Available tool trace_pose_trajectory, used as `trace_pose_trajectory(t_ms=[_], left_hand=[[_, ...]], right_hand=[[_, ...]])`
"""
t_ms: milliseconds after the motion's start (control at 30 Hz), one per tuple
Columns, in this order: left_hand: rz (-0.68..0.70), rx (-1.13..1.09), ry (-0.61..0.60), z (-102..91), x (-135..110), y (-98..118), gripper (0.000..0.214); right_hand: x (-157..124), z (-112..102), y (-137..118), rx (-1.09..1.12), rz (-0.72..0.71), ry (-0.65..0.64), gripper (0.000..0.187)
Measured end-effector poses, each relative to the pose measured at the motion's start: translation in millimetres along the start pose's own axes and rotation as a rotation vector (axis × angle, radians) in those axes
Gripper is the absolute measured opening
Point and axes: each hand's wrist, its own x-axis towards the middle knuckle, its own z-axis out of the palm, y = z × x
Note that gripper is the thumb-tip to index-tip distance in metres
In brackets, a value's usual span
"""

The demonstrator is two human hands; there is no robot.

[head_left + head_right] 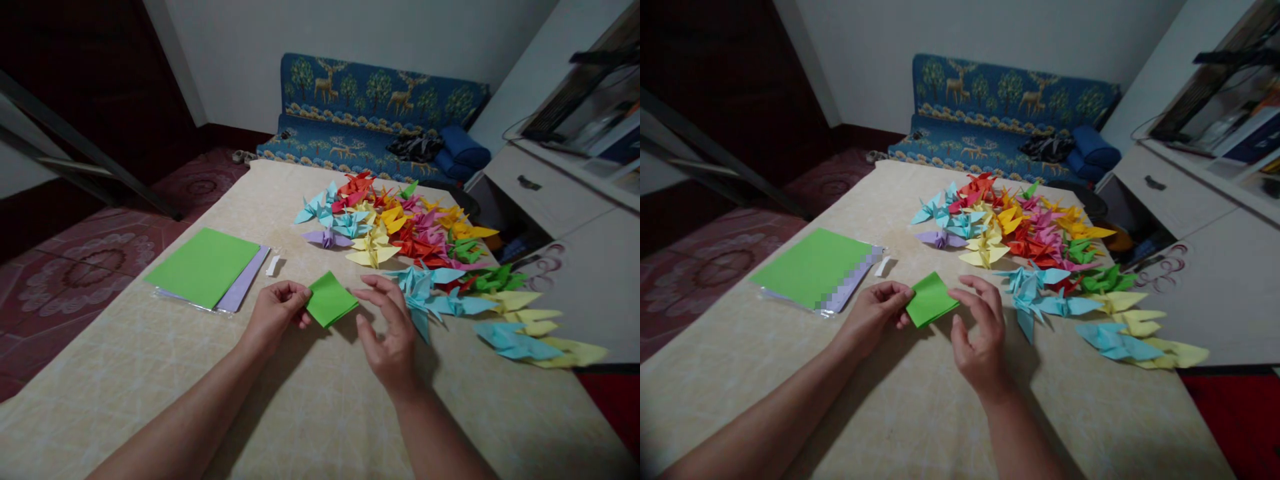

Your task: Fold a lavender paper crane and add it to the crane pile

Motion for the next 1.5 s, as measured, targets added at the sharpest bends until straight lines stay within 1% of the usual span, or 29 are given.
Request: trace_pose_trajectory(t_ms=[100, 133, 200, 367, 500, 600, 700, 767, 833, 967, 1167, 1267, 1333, 1400, 1467, 1500], left_hand=[[-0.003, -0.004, 0.014, 1.6, -0.9, 0.7, 0.036], [-0.01, -0.005, 0.017, 2.1, -1.2, 0.9, 0.036], [-0.029, -0.009, 0.021, 2.6, -1.6, 1.5, 0.036], [-0.055, -0.012, -0.005, 1.4, -1.8, 3.7, 0.031], [-0.077, -0.011, -0.024, -0.1, -2.3, 4.9, 0.029], [-0.093, 0.041, -0.062, -0.4, -2.4, 5.2, 0.028], [-0.111, 0.114, -0.1, -0.4, -1.9, 5.5, 0.026], [-0.124, 0.138, -0.096, -0.7, -1.5, 6.1, 0.024], [-0.139, 0.144, -0.08, -1.4, -1.5, 7.2, 0.024], [-0.15, 0.146, -0.074, -3.1, -1.9, 8.6, 0.025], [-0.143, 0.151, -0.087, -2.1, -2.3, 8.6, 0.024], [-0.14, 0.179, -0.095, -1.5, -2.3, 9.1, 0.024], [-0.145, 0.227, -0.119, -3.0, -1.6, 8.1, 0.025], [-0.149, 0.343, -0.172, -6.4, -0.4, 5.2, 0.026], [-0.096, 0.509, -0.205, -11.2, 1.0, 1.0, 0.023], [-0.033, 0.593, -0.197, -13.8, 1.5, -1.1, 0.02]], right_hand=[[-1.2, 1.3, -6.5, -0.022, -0.094, -0.181, 0.045], [-1.4, 2.8, -6.6, -0.03, -0.113, -0.224, 0.046], [-1.5, 6.6, -3.8, -0.041, -0.129, -0.258, 0.045], [-0.7, 11.8, 8.4, -0.055, -0.097, -0.197, 0.023], [0.5, 11.7, 12.9, -0.056, -0.116, -0.164, 0.017], [2.1, 11.2, 12.8, -0.065, -0.138, -0.152, 0.013], [3.1, 9.9, 11.1, -0.067, -0.13, -0.163, 0.013], [3.4, 8.0, 9.3, -0.051, -0.119, -0.185, 0.013], [3.7, 5.3, 7.8, -0.035, -0.122, -0.201, 0.009], [4.8, 0.6, 7.2, -0.061, -0.151, -0.214, 0.022], [6.0, -0.5, 7.5, -0.081, -0.153, -0.228, 0.011], [5.9, 1.6, 8.3, -0.082, -0.138, -0.22, 0.009], [5.4, 2.3, 9.8, -0.08, -0.127, -0.227, 0.011], [4.5, 1.7, 11.8, -0.078, -0.119, -0.261, 0.012], [3.2, 0.5, 14.1, -0.091, -0.113, -0.332, 0.012], [2.5, -0.1, 15.4, -0.105, -0.109, -0.379, 0.011]])
